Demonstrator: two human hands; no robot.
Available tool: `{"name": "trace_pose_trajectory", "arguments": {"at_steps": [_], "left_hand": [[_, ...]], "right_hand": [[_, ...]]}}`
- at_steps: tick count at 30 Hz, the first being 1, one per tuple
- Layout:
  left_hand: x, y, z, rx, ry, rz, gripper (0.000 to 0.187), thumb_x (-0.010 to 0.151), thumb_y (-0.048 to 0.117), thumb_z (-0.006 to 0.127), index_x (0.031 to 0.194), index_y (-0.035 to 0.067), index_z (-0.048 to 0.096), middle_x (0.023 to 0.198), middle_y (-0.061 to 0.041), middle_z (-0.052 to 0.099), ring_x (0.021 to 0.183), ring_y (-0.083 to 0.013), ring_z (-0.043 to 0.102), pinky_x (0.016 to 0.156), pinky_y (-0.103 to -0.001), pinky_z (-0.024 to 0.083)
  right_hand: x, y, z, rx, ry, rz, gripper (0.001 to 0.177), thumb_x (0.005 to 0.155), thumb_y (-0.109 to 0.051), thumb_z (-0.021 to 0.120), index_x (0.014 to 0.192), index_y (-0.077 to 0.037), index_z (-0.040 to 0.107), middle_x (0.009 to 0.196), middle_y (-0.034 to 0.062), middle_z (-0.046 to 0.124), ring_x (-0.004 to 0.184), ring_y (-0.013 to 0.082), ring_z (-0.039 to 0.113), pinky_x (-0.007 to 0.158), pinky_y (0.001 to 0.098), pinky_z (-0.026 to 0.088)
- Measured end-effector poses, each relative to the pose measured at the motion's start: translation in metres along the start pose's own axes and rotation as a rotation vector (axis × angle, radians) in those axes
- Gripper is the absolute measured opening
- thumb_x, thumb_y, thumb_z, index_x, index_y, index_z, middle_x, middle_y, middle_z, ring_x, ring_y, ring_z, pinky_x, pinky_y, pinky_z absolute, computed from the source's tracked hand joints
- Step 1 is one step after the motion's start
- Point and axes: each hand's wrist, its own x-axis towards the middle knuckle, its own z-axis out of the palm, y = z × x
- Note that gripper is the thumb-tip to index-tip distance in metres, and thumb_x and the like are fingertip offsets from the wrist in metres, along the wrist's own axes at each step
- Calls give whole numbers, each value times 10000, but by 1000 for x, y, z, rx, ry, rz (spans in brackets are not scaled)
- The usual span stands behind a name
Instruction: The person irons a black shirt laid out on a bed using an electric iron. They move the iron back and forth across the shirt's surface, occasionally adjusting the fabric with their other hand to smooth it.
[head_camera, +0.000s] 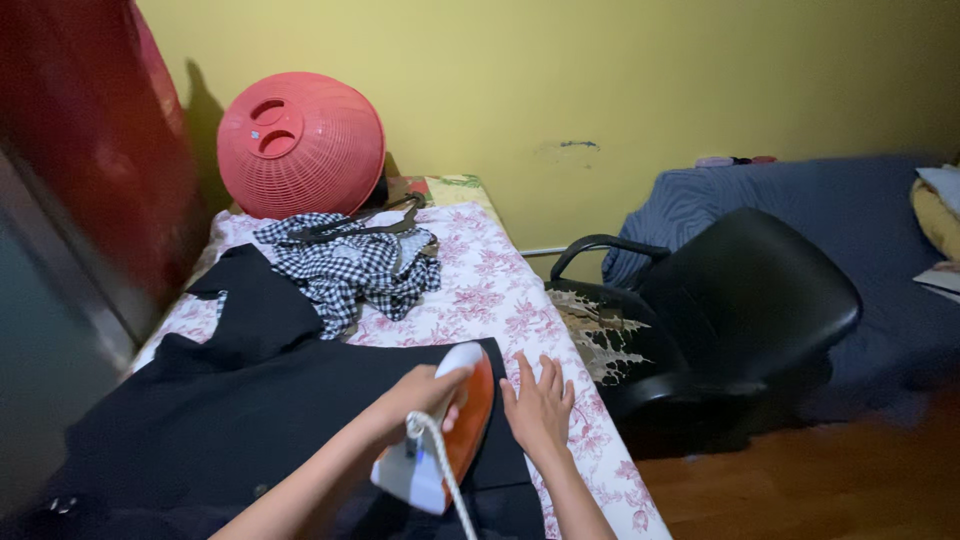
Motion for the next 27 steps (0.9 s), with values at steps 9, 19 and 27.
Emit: {"name": "trace_pose_trajectory", "arguments": {"at_steps": [9, 19, 27], "left_hand": [[-92, -8, -31, 37, -13, -169, 457, 993, 444, 578, 843, 20, 662, 589, -26, 606, 464, -110, 588, 464, -247, 468], [-34, -17, -55, 86, 97, -131, 517, 987, 486, 548, 759, 37, 666, 571, -38, 625, 456, -138, 576, 447, -270, 456], [31, -7, -64, -32, 167, -51, 567, 975, 524, 576, 746, 12, 653, 578, -43, 617, 456, -132, 569, 447, -278, 449]], "right_hand": [[1, 2, 4, -24, -8, 6, 592, 966, -487, 535, 1492, -223, 462, 1524, 179, 379, 1479, 368, 265, 1169, 594, 215], [1, 2, 2, -47, -22, 4, 589, 975, -483, 521, 1497, -217, 451, 1528, 182, 372, 1486, 368, 254, 1167, 593, 217], [2, 1, 2, -45, -25, 11, 581, 974, -480, 526, 1490, -221, 461, 1523, 178, 377, 1482, 367, 266, 1173, 591, 220]]}}
